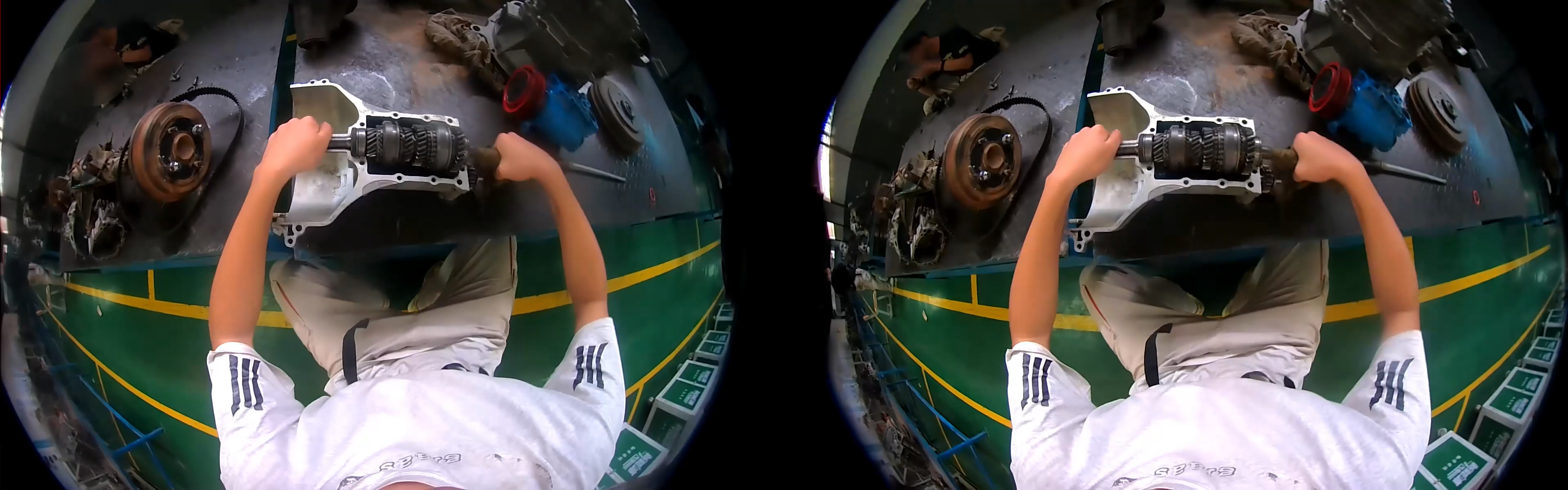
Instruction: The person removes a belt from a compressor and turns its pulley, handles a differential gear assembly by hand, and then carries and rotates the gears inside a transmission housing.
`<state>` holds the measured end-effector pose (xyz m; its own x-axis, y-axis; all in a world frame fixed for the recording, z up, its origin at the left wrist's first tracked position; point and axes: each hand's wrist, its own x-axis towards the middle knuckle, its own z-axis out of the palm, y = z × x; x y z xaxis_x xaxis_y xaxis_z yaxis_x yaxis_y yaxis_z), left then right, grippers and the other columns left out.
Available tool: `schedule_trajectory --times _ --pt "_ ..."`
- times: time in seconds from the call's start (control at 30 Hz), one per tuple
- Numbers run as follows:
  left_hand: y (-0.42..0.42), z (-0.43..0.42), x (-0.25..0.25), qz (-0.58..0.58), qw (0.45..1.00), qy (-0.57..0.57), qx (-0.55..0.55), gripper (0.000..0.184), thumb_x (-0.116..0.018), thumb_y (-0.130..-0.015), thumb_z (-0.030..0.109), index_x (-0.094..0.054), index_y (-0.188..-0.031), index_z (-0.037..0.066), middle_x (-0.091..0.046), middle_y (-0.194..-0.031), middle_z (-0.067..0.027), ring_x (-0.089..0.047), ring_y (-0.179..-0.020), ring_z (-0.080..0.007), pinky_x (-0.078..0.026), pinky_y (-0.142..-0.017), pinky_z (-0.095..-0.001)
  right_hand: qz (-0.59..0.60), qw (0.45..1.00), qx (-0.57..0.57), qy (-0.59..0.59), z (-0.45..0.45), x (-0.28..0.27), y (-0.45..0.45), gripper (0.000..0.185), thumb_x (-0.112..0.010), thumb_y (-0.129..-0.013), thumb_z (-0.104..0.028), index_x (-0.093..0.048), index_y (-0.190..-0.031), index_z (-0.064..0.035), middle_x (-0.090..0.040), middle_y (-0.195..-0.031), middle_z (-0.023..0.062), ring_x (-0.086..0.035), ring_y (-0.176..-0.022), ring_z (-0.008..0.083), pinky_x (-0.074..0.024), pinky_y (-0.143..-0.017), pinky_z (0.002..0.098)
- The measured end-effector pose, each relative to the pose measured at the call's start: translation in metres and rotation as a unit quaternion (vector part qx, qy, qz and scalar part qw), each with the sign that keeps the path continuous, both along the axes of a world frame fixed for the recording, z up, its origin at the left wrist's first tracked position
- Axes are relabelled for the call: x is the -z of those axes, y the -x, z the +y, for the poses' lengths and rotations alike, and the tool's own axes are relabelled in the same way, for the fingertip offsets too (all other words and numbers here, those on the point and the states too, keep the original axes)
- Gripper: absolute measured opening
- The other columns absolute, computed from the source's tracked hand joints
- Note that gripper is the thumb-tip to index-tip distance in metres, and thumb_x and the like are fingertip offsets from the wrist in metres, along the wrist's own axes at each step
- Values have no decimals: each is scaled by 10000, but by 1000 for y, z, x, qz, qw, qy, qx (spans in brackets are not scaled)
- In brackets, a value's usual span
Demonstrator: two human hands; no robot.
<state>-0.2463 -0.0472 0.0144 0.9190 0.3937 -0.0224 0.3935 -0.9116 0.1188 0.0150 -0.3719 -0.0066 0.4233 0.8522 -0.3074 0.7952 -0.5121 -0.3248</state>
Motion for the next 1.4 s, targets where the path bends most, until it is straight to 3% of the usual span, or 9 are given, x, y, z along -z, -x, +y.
schedule_trajectory --times 0.17,0.43,0.53,0.6,0.67,0.8,1.07,1.17,1.4 --pt "13 -10 7 17 999 -22 20 394 -449 -998 287 -700 -954 -14 -705 -1036 -279 -656 -1001 -500 -526 -926 -547 47 993 -28 107 16 -4 -24 316 -791 -624 -121 -718 -840 97 -704 -806 292 -727 -778 375 -558 -689 437" --pt "20 -31 -5 -42 988 71 -128 550 -427 -1059 454 -721 -1024 -11 -700 -1164 -272 -645 -1090 -479 -504 -977 -523 -269 946 90 -154 0 53 11 199 -728 -674 -151 -756 -842 -47 -722 -856 222 -714 -851 412 -586 -759 503" --pt "37 -52 -12 -213 976 54 -3 572 -429 -1068 513 -694 -1172 17 -599 -1396 -245 -542 -1296 -409 -440 -1067 -466 -327 912 124 -212 -2 66 21 180 -766 -673 -160 -727 -837 -100 -722 -829 164 -716 -821 379 -582 -707 478" --pt "59 -89 -43 -355 873 315 114 610 -400 -1067 591 -655 -1343 110 -515 -1529 -166 -436 -1422 -279 -366 -1140 -445 -342 894 136 -257 -1 70 20 155 -771 -666 -150 -693 -788 -93 -720 -829 154 -711 -811 382 -581 -704 481" --pt "91 -131 -69 -418 661 590 202 600 -349 -1086 606 -654 -1377 181 -398 -1633 -144 -377 -1469 -276 -330 -1178 -455 -338 897 131 -254 -3 71 16 165 -771 -672 -172 -709 -806 -99 -719 -832 161 -709 -811 390 -581 -711 489" --pt "134 -167 -107 -442 515 655 332 695 -285 -1048 705 -651 -1375 214 -196 -1698 -209 -283 -1524 -349 -245 -1231 -424 -264 950 97 -135 -2 41 11 198 -709 -708 -158 -769 -878 -76 -729 -897 220 -714 -873 419 -586 -774 512" --pt "124 -166 -101 -493 520 616 328 684 -312 -1047 674 -666 -1334 163 -283 -1627 -217 -339 -1465 -343 -272 -1207 -421 -108 991 23 -70 5 3 5 235 -725 -671 -93 -698 -794 106 -681 -859 326 -688 -857 471 -568 -772 489" --pt "115 -167 -93 -500 546 596 310 681 -323 -1046 662 -672 -1318 144 -316 -1600 -220 -360 -1444 -340 -283 -1197 -420 -63 993 -39 -91 -2 43 -39 257 -732 -671 -79 -694 -821 126 -670 -851 336 -688 -825 466 -560 -742 482" --pt "102 -166 -78 -514 595 550 282 675 -347 -1045 634 -685 -1282 100 -392 -1538 -227 -409 -1393 -335 -306 -1176 -417 2 999 -27 26 10 -14 -4 257 -746 -672 -85 -695 -821 118 -661 -794 323 -697 -769 441 -552 -705 460"
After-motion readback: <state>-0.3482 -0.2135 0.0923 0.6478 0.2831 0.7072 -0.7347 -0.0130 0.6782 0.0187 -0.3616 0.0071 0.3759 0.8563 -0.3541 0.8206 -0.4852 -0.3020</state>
